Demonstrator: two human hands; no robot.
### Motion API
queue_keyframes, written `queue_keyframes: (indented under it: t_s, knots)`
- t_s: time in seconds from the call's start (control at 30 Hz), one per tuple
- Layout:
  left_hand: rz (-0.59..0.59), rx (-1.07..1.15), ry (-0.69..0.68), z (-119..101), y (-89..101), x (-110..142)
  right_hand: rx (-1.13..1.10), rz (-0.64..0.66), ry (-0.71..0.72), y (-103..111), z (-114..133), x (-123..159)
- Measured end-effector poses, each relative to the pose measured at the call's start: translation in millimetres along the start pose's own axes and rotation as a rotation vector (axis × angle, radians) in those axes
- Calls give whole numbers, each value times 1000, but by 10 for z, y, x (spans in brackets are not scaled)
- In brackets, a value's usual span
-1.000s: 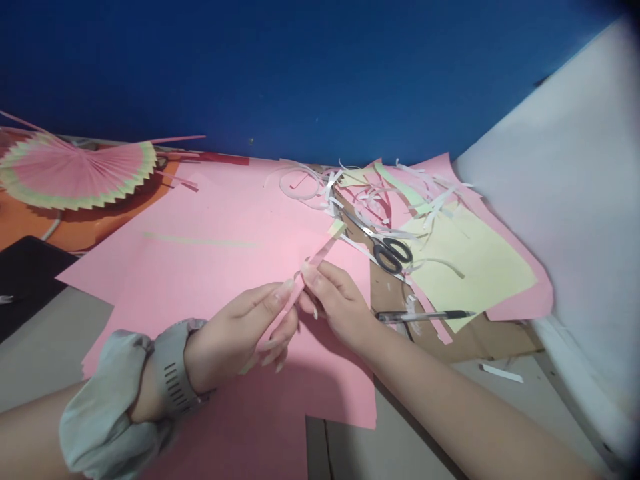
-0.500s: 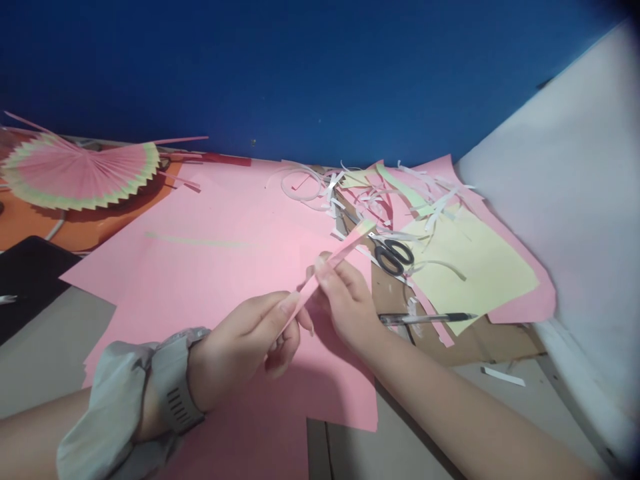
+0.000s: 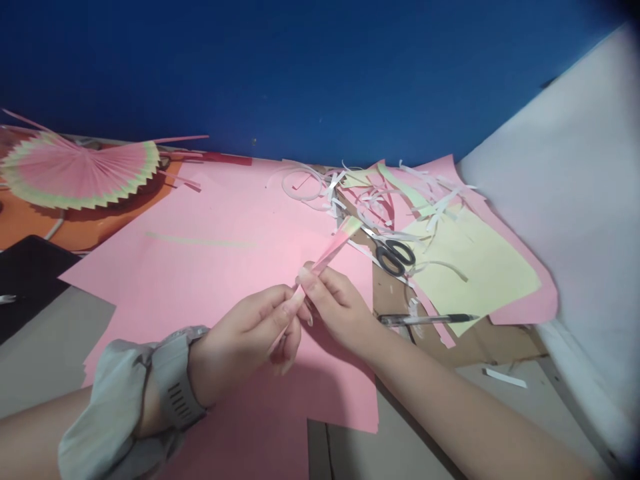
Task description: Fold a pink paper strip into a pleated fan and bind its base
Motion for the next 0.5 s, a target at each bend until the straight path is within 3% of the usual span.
queue_keyframes:
  t_s: [0.13, 0.3, 0.5]
  knots:
    - [37, 36, 0, 35, 34, 1, 20, -20, 14, 7, 6, -2]
    - [-24, 19, -9, 71, 52, 2, 44, 1, 11, 17, -18, -35]
    - [20, -3, -21, 67, 46, -22, 51, -48, -35, 2, -47, -14]
Point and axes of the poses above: each hand's wrist, its own x-axis away from the middle knuckle, its own y-axis out of the back of the hand, z = x × y, the point moved 1 cm from there along -x, towards the middle knuckle, and after that the axes turned 15 degrees about -y, right-handed, at the moved point
